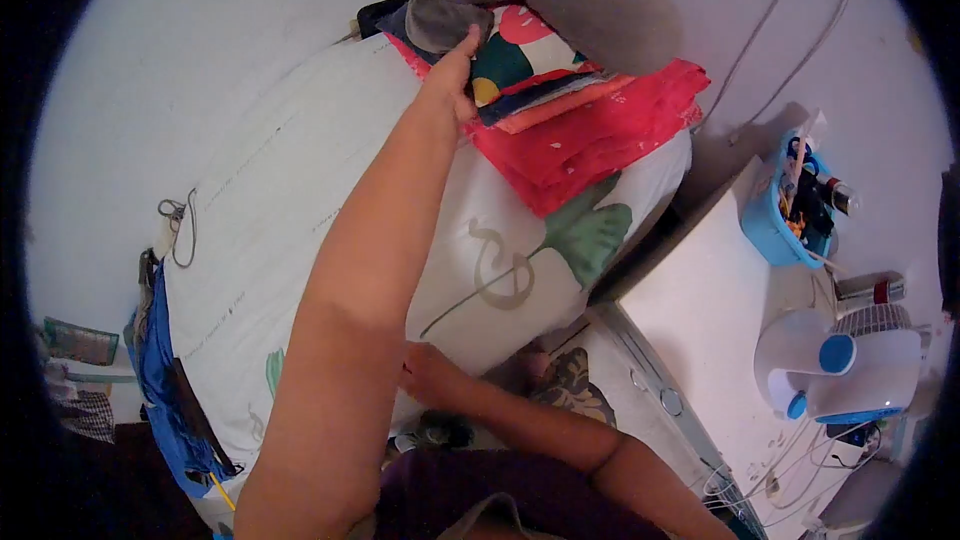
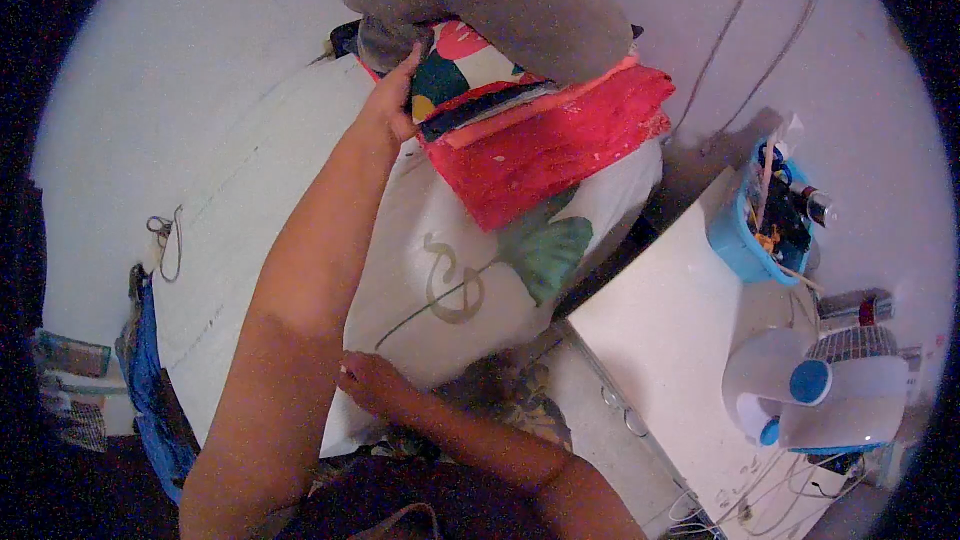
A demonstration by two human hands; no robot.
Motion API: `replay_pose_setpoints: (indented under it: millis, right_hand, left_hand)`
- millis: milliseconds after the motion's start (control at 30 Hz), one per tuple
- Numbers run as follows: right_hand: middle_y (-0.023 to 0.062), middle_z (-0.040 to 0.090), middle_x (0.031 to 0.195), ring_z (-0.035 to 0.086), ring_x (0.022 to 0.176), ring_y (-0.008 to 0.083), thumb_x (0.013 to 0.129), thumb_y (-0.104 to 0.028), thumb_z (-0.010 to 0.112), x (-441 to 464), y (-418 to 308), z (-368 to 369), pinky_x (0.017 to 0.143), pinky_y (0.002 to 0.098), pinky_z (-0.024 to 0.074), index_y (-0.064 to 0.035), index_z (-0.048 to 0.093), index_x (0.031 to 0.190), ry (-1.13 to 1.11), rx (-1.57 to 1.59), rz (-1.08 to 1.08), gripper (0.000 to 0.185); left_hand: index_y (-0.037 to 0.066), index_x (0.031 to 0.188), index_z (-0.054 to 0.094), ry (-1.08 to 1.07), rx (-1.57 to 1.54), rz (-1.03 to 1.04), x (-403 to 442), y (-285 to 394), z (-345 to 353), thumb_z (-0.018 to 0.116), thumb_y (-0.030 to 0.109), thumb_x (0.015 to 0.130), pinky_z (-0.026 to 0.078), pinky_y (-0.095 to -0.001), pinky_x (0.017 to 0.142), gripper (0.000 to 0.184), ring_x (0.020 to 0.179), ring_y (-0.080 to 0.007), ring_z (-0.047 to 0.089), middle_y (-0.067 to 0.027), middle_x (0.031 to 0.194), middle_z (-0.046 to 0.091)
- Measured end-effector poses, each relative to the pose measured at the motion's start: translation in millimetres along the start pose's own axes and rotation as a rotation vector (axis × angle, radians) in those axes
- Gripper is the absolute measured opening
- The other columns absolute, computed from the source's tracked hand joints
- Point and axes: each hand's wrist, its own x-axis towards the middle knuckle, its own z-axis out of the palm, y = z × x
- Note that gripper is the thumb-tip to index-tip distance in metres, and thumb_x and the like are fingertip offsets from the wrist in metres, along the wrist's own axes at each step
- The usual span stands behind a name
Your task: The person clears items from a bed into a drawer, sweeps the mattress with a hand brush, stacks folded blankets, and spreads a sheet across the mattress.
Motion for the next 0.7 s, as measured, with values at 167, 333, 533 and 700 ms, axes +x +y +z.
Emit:
replay_pose_setpoints:
  millis: [167, 333, 533, 700]
  right_hand:
    - [0.0236, 0.059, 0.102, 0.055, 0.096, 0.0394, 0.085, -0.02, 0.049, -5.9, -9.8, -6.4, 0.085, 0.0452, 0.0428, 0.0019, 0.056, 0.104, 0.041, 0.014, -0.015, 0.03]
    - [0.0214, 0.059, 0.106, 0.055, 0.099, 0.0378, 0.086, -0.021, 0.049, -7.5, -3.1, -3.7, 0.088, 0.0448, 0.0421, 0.0012, 0.056, 0.109, 0.1, 0.016, -0.021, 0.033]
    - [0.0215, 0.059, 0.104, 0.056, 0.097, 0.0377, 0.086, -0.023, 0.049, -5.6, -15.8, -10.0, 0.086, 0.0452, 0.0426, 0.0013, 0.056, 0.108, -0.007, -0.033, 0.053, 0.034]
    - [0.0209, 0.061, 0.1, 0.058, 0.09, 0.0359, 0.086, -0.023, 0.049, -2.3, -6.4, -7.3, 0.083, 0.0441, 0.0445, -0.0003, 0.056, 0.109, 0.074, -0.071, 0.03, 0.033]
  left_hand:
    - [0.002, 0.122, 0.045, 0.186, 0.124, 0.097, 0.2, 3.0, 10.4, 0.066, 0.034, 0.081, 0.052, -0.0395, 0.08, 0.056, 0.093, -0.0263, 0.061, -0.0137, 0.109, 0.059]
    - [0.003, 0.117, 0.047, 0.237, 0.331, 0.068, 8.0, 23.4, -2.4, 0.065, 0.034, 0.082, 0.052, -0.0389, 0.078, 0.05, 0.088, -0.0248, 0.061, -0.0117, 0.106, 0.059]
    - [0.002, 0.112, 0.049, 0.05, 0.033, 0.159, 10.1, 9.9, -9.4, 0.066, 0.027, 0.081, 0.054, -0.0365, 0.072, 0.043, 0.083, -0.0241, 0.062, -0.012, 0.102, 0.06]
    - [0.002, 0.106, 0.053, 0.178, -0.07, 0.47, -8.5, 4.1, 12.0, 0.063, 0.013, 0.079, 0.053, -0.0386, 0.069, 0.031, 0.081, -0.0257, 0.062, -0.0129, 0.098, 0.059]
